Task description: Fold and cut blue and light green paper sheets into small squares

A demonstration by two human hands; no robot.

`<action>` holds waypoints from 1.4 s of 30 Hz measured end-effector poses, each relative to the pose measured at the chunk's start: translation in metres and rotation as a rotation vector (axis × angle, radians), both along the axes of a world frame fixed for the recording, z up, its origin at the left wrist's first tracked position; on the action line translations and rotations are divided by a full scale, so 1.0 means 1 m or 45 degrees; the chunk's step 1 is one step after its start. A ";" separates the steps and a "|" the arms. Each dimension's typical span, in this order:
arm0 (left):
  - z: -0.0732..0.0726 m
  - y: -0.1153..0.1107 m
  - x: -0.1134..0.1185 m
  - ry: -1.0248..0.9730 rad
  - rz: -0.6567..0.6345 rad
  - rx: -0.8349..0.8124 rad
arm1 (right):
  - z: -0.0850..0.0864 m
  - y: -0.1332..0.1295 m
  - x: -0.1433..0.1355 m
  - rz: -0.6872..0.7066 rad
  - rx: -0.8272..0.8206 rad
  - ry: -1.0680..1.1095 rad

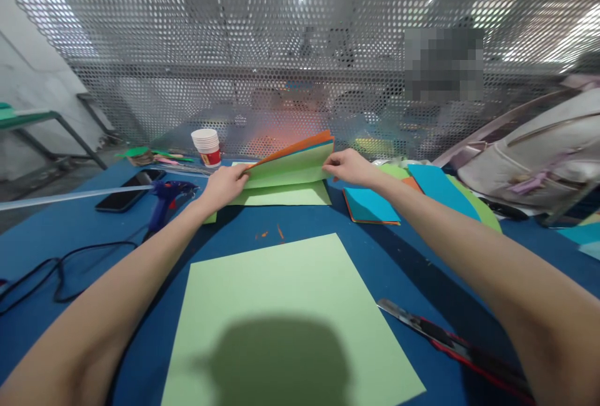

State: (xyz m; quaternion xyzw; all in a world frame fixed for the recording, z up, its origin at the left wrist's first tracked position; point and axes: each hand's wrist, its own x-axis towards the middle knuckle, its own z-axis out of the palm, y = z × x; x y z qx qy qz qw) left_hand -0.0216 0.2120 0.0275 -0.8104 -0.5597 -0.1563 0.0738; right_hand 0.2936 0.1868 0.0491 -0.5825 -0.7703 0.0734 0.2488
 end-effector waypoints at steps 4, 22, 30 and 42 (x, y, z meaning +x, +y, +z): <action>-0.003 -0.003 0.003 0.016 -0.018 -0.044 | -0.002 0.001 -0.002 -0.056 0.081 0.025; -0.013 -0.011 0.011 0.064 -0.015 -0.014 | -0.019 -0.028 -0.012 0.052 0.550 -0.273; -0.006 -0.008 0.006 -0.011 0.014 0.097 | -0.050 -0.030 -0.026 0.329 0.158 -0.763; 0.009 -0.005 -0.003 -0.100 0.065 0.183 | -0.044 -0.028 -0.029 0.258 0.113 -0.915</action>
